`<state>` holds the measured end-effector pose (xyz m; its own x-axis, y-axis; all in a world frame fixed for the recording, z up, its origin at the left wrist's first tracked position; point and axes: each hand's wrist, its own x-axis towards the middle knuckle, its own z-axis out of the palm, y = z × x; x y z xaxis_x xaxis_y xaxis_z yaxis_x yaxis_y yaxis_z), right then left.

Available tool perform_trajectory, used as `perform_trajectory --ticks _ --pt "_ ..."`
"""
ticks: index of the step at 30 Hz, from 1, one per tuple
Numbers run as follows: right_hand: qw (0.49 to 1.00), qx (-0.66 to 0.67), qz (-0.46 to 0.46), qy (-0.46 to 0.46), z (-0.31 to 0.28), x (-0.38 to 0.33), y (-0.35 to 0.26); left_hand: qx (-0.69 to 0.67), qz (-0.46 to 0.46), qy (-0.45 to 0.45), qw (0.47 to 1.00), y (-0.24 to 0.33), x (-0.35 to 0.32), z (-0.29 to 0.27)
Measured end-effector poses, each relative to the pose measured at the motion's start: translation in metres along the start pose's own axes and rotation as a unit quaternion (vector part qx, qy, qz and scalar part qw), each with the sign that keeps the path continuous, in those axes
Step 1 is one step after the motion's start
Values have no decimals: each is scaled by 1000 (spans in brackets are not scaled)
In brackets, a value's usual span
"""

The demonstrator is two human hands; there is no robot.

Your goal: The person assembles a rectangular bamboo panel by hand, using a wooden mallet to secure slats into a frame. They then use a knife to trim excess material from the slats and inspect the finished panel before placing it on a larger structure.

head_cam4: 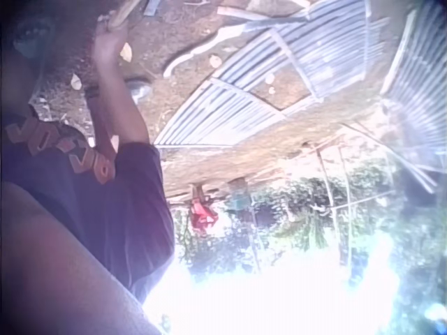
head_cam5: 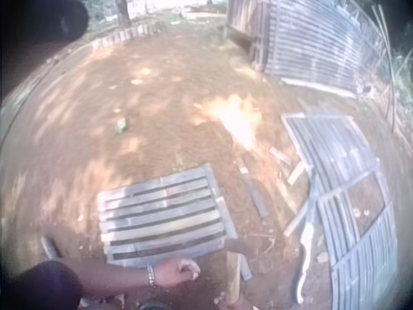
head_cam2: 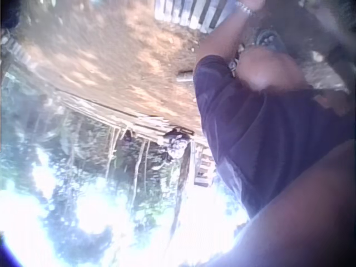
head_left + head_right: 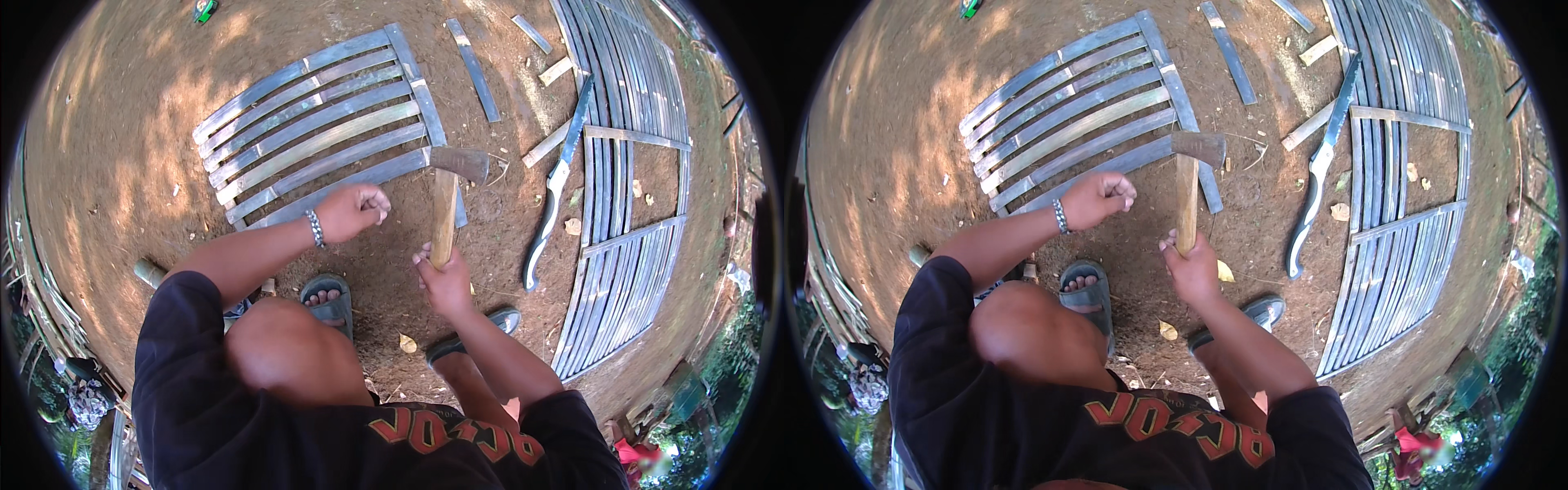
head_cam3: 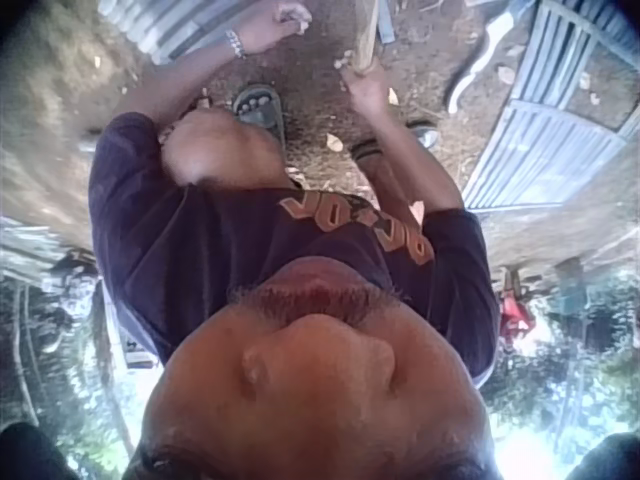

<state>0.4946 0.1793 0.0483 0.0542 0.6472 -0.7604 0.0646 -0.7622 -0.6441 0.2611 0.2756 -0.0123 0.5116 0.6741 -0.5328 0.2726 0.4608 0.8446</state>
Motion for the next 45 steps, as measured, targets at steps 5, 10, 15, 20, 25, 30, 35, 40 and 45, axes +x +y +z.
perform_trajectory --ticks 5,10,15,20,25,30,35,40,45 --pt "1000 14 23 9 -18 0 8 18 74 99 992 27 72 -39" --pt "999 3 28 24 -26 -8 20 159 103 252 949 76 126 -69" --pt "997 -72 30 26 -23 -11 32 372 256 357 818 71 186 -96" --pt "997 -64 26 17 -12 -12 31 366 244 378 815 51 208 -97" --pt "996 -75 52 24 -6 -7 16 379 257 380 803 49 210 -97" --pt "992 -117 14 35 -3 8 -16 395 263 388 790 49 206 -97" --pt "985 -152 -58 57 -7 49 -34 394 269 389 788 51 207 -94" --pt "950 -245 -179 69 -1 83 -98 394 267 398 784 51 206 -93" --pt "906 -297 -286 92 6 115 -133 394 270 402 781 54 205 -92"
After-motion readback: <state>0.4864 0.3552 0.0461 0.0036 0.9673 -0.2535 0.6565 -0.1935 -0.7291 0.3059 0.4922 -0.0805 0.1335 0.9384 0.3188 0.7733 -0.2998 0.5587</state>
